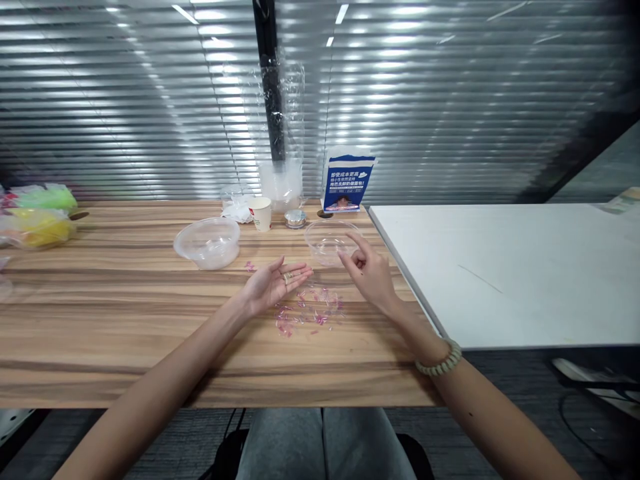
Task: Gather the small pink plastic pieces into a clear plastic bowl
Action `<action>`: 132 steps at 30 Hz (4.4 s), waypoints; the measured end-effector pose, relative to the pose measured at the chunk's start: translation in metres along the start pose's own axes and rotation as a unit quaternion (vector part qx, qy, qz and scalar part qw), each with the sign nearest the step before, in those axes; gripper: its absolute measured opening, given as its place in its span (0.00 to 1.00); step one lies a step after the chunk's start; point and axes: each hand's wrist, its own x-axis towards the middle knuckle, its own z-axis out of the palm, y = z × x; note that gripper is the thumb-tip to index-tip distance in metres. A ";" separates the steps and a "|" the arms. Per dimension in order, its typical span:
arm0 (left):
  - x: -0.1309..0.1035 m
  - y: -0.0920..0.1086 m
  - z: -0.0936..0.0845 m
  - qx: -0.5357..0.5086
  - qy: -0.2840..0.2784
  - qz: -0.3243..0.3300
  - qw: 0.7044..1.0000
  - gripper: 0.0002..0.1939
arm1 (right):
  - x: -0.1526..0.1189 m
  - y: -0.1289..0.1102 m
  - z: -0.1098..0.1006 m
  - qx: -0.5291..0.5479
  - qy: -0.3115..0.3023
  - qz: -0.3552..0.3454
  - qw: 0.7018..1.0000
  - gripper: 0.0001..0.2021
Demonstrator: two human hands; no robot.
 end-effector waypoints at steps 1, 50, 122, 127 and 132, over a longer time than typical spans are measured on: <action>0.000 0.000 0.001 -0.003 -0.001 0.003 1.000 0.22 | 0.001 0.002 -0.001 -0.025 -0.005 0.019 1.000 0.22; -0.032 0.108 -0.039 -0.080 0.268 0.526 0.803 0.17 | -0.002 0.006 0.006 -0.095 0.020 -0.002 0.995 0.12; -0.054 0.104 -0.052 0.735 0.493 0.392 0.250 0.21 | -0.005 0.000 0.009 -0.065 -0.022 -0.049 0.996 0.16; -0.037 0.075 -0.035 0.766 0.394 0.443 0.248 0.20 | -0.007 -0.003 0.011 -0.027 -0.055 -0.108 0.992 0.23; -0.015 0.022 -0.016 0.767 0.119 0.584 0.240 0.14 | -0.009 -0.004 0.013 -0.026 -0.082 -0.158 0.984 0.26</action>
